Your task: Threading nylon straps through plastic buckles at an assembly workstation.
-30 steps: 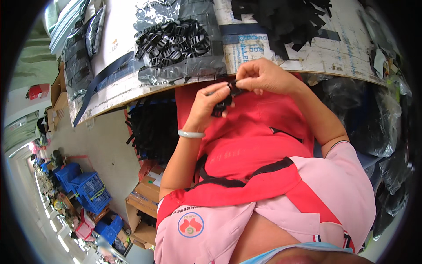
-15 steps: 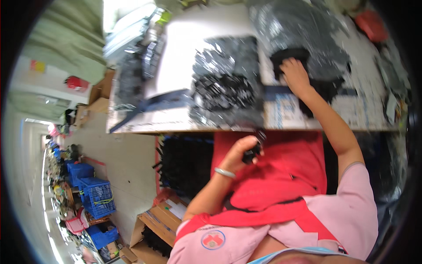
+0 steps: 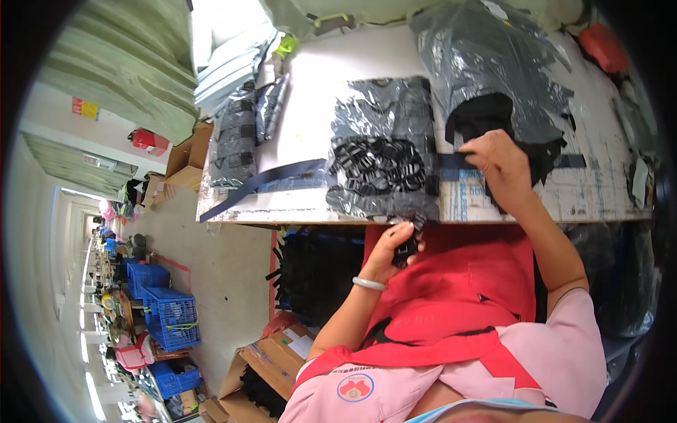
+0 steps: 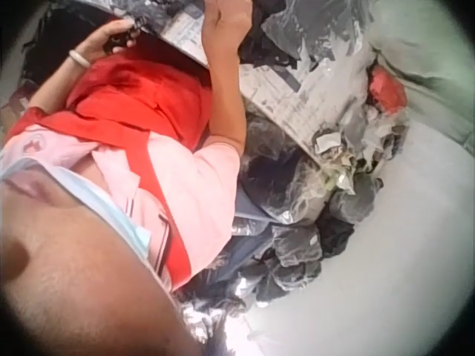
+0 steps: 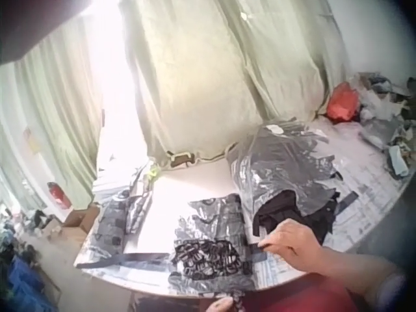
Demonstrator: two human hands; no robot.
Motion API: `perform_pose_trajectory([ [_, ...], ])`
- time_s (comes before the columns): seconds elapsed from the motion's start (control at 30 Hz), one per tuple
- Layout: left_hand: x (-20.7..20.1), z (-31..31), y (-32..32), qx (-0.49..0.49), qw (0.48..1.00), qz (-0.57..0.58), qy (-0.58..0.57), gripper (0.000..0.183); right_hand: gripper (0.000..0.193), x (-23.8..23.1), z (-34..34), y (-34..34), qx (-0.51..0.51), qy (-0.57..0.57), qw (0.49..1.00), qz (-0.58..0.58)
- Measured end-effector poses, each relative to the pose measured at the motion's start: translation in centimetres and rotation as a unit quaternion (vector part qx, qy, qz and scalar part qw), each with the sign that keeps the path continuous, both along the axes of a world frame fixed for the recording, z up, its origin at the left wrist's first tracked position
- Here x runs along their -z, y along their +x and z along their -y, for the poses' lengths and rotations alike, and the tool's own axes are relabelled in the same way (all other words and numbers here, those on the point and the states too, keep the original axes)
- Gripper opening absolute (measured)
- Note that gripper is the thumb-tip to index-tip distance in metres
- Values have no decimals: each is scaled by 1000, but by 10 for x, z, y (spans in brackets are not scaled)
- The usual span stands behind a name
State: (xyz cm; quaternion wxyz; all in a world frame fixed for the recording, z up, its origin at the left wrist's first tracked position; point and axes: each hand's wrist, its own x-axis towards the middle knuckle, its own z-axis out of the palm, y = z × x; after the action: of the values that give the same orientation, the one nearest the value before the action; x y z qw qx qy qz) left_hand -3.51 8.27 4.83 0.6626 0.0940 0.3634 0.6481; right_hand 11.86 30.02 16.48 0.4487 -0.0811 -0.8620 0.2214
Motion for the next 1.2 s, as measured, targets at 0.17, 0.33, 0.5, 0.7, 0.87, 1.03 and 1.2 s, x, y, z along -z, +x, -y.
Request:
perform_pose_trajectory([
  [0.17,-7,-12,6,-67,996,-60,-6,25,20,-17,18,6,-23,-322,945,59],
  [0.33,-25,-20,13,-83,990,-116,-6,19,18,45,27,-3,-135,-528,831,116],
  [0.5,-11,-15,10,-96,990,-102,-27,19,22,82,-18,-20,11,-276,958,78],
  [0.7,-9,-13,15,-92,990,-100,-34,21,23,90,-21,-26,-37,-470,869,146],
  [0.87,-18,-13,15,-135,978,-158,-10,22,21,80,30,-18,-150,-611,758,172],
  [1.03,-24,-17,15,-122,963,-241,-9,21,20,99,62,-13,-181,-605,749,198],
  [1.2,-19,-13,14,-148,969,-199,-19,18,38,103,77,-5,-174,-441,859,193],
])
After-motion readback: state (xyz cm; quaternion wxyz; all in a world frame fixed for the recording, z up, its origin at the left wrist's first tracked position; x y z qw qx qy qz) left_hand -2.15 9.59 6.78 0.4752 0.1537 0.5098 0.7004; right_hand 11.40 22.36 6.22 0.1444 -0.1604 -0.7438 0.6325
